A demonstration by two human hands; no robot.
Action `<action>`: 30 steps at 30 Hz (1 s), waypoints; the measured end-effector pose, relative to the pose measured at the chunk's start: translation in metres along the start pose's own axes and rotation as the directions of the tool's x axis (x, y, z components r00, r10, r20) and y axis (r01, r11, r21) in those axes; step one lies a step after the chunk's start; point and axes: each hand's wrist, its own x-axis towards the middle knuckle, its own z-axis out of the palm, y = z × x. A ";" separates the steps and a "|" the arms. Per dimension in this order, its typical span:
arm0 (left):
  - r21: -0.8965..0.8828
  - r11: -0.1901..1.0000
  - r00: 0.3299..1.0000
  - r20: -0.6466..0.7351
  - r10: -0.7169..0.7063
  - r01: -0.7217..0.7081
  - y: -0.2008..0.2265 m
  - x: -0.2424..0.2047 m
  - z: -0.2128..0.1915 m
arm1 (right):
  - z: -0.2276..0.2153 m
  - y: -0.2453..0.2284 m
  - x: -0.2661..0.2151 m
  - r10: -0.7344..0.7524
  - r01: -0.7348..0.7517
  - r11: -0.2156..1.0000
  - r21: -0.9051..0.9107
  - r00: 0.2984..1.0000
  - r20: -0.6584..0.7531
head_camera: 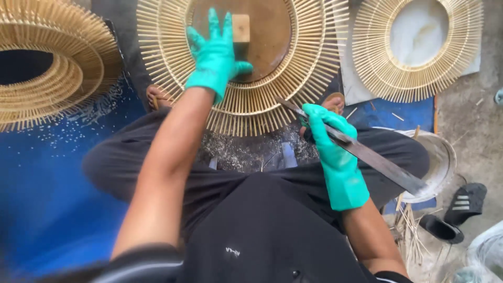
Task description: The recorder uses a metal tool and hands to shape and refine a circular bamboo mirror frame on a workshop floor.
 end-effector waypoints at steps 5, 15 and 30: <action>-0.115 0.984 0.986 0.115 -0.119 0.133 0.016 -0.026 -0.025 | -0.009 0.004 -0.002 -0.070 0.074 0.993 -0.096 0.997 0.040; -0.081 0.996 0.999 -0.006 0.047 -0.047 -0.030 0.005 0.024 | -0.008 0.023 -0.007 -0.101 0.101 0.991 0.092 0.995 -0.005; -0.116 0.974 0.974 0.144 -0.176 0.193 0.012 -0.012 -0.024 | -0.003 0.009 -0.005 -0.115 0.114 0.992 0.061 0.993 0.024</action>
